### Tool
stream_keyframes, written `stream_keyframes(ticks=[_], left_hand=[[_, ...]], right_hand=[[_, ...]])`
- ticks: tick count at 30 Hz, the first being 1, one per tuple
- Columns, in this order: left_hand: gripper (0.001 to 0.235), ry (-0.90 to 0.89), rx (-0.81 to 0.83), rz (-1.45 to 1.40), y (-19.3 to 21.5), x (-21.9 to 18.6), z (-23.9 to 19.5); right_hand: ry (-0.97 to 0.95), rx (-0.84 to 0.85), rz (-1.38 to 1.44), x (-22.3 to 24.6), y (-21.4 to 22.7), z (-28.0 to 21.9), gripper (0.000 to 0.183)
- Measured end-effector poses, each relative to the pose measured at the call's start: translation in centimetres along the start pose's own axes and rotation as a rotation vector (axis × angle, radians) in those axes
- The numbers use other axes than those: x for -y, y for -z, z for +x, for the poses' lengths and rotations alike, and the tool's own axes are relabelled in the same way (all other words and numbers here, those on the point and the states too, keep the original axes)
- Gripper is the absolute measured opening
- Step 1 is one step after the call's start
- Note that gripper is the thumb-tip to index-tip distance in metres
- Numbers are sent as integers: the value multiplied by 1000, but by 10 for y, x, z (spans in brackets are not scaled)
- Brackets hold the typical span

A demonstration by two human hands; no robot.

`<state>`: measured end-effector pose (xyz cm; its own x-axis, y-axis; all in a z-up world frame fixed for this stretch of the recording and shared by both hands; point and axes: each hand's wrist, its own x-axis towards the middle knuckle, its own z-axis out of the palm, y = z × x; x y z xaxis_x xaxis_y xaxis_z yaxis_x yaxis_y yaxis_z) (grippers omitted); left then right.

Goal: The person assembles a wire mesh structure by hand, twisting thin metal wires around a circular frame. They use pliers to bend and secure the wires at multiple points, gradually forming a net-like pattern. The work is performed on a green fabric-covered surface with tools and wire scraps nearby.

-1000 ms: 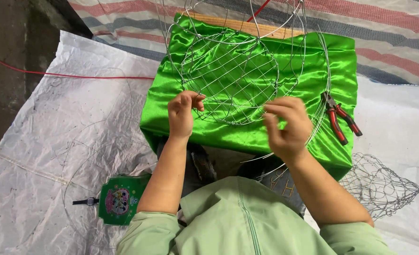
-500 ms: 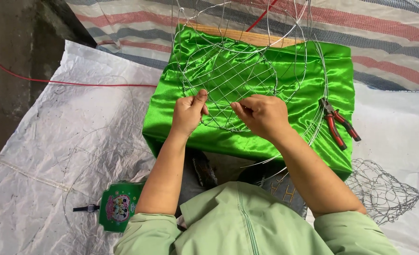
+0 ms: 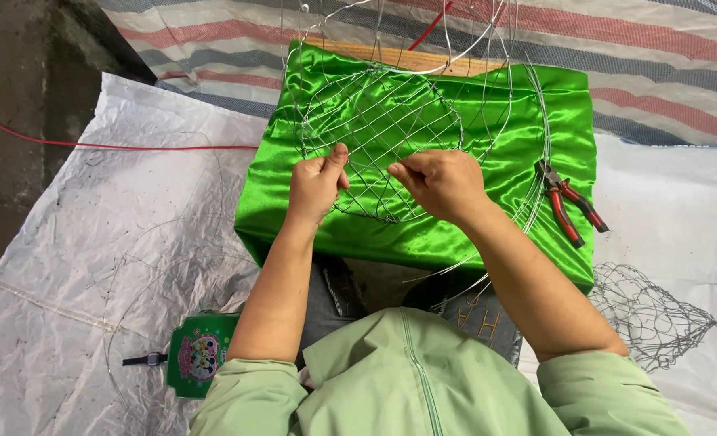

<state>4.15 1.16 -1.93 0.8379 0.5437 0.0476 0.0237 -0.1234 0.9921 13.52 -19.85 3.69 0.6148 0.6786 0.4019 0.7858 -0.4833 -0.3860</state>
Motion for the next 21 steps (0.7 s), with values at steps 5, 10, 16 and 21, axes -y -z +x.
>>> stream_keyframes(ticks=[5,10,16,21], left_hand=[[67,-44,-23,-56,-3,-8,1],[63,-80,-72,-128,5,1,-10],[62,-85,-80,-199,3,5,-12],[62,-100,-82,-232,4,7,-13]], right_hand=[[149,-213,163,-18,10,-5,12],[176,-696,383,-66,41,-30,15],[-25,-398,468,-78,20,-46,31],[-165,-239,658,-88,13,-48,16]])
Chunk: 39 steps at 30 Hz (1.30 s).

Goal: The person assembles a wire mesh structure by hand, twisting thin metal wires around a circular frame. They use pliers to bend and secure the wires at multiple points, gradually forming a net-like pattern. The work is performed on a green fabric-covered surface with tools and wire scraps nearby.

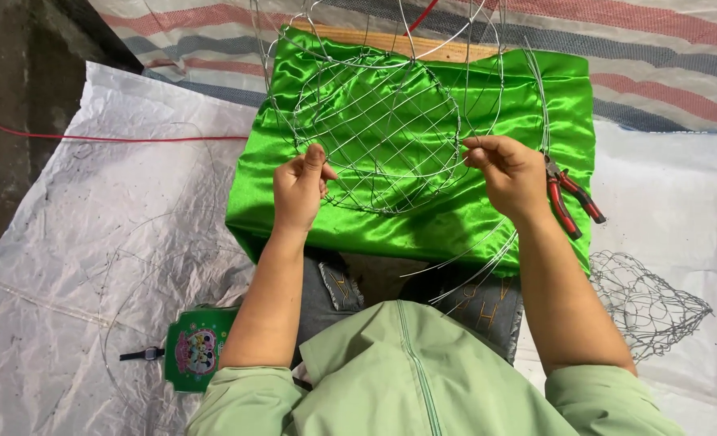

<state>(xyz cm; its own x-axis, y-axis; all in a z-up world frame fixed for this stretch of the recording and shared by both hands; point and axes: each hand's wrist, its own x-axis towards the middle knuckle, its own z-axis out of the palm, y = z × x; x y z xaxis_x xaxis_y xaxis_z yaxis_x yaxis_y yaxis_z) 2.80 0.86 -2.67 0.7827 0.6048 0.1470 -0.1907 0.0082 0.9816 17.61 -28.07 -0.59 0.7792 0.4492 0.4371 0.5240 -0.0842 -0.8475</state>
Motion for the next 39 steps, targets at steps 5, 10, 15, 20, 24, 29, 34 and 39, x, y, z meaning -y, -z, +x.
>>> stream_keyframes(ticks=[5,10,15,20,24,29,34,39], left_hand=[[58,-39,19,16,-1,7,5],[50,-79,47,52,-9,-13,3],[48,-101,26,2,-9,-18,-1],[47,-230,45,-55,3,1,-11],[42,-412,-100,11,9,27,-40],[26,-680,-198,410,6,54,-75],[14,-807,-33,548,-21,54,-85],[11,-774,151,495,-52,50,-103]], right_hand=[[-17,-42,52,-29,5,10,14],[-18,-106,69,-30,0,15,15],[123,-129,-58,-10,6,4,30],[-45,-270,-262,-9,66,-25,16],[-172,-256,-635,-35,109,-62,10],[-399,-172,-642,-75,110,-107,15],[-483,-164,-810,-99,100,-103,23],[-502,-120,-952,-117,90,-77,40]])
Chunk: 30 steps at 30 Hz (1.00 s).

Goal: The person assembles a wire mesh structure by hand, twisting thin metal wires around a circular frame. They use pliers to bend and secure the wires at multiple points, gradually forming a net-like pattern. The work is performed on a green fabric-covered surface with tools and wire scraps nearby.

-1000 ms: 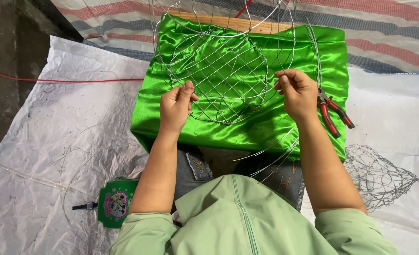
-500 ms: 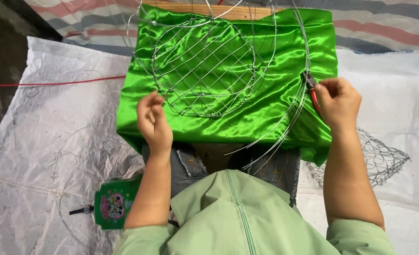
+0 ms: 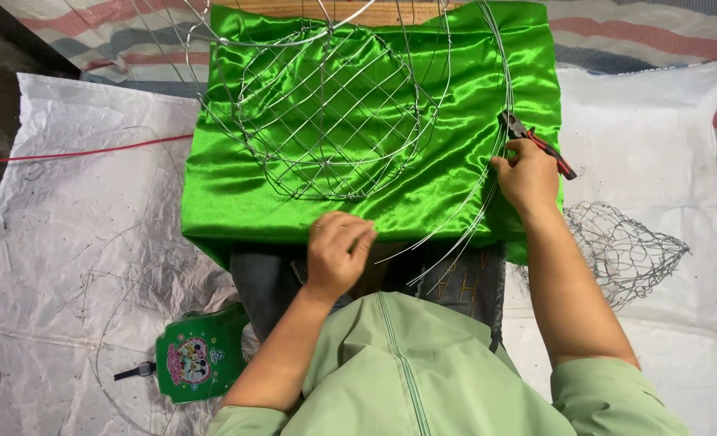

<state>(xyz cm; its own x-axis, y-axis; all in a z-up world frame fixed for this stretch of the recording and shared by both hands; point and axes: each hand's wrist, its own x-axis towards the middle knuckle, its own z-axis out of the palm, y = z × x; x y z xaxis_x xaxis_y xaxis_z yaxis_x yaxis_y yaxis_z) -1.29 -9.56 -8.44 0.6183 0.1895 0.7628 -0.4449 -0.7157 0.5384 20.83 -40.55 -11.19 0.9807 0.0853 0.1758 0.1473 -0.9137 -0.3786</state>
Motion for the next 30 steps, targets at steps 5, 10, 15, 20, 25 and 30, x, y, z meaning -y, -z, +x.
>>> stream_keyframes(ticks=[5,10,15,20,25,30], left_hand=[[9,42,81,-145,-11,-18,-3],[28,136,211,-322,-16,-46,7],[35,357,538,-736,-33,-88,-4],[24,555,603,-704,-20,-87,7],[20,437,329,-589,-23,-56,-1],[26,207,245,10,-23,7,-17]], right_hand=[[-66,14,483,19,11,2,43],[-109,49,1203,68,86,-24,30],[138,-125,1462,91,124,-45,30],[249,44,1490,107,136,-72,32],[372,398,1208,132,90,-118,25],[383,277,1095,120,81,-112,11]])
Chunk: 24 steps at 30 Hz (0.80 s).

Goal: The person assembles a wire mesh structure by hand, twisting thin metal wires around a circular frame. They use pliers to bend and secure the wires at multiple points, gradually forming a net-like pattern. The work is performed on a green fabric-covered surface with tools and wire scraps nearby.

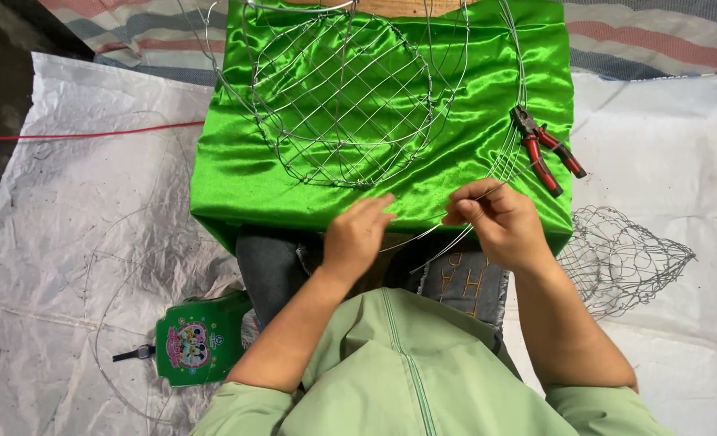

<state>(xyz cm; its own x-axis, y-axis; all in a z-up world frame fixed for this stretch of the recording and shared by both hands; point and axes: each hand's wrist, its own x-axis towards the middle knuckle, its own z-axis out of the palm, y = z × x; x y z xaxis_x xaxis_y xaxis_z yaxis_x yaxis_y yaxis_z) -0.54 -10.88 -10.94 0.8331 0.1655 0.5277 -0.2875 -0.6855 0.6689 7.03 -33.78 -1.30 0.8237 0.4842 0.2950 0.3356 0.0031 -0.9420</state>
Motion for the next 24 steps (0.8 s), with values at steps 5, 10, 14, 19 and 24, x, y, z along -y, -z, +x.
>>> stream_keyframes(ticks=[5,10,14,19,24], left_hand=[[34,1,88,443,-5,21,22],[4,-186,-150,775,-25,42,37],[12,-221,-116,728,4,16,55],[22,-123,-31,647,48,-12,81],[15,-139,-80,627,60,-16,93]], right_hand=[[78,-32,-31,-6,-10,15,10],[112,-51,-53,-2,-18,22,9],[159,-34,-132,10,-20,31,7],[222,-18,-159,19,-33,52,9],[360,10,-213,31,-51,77,13]])
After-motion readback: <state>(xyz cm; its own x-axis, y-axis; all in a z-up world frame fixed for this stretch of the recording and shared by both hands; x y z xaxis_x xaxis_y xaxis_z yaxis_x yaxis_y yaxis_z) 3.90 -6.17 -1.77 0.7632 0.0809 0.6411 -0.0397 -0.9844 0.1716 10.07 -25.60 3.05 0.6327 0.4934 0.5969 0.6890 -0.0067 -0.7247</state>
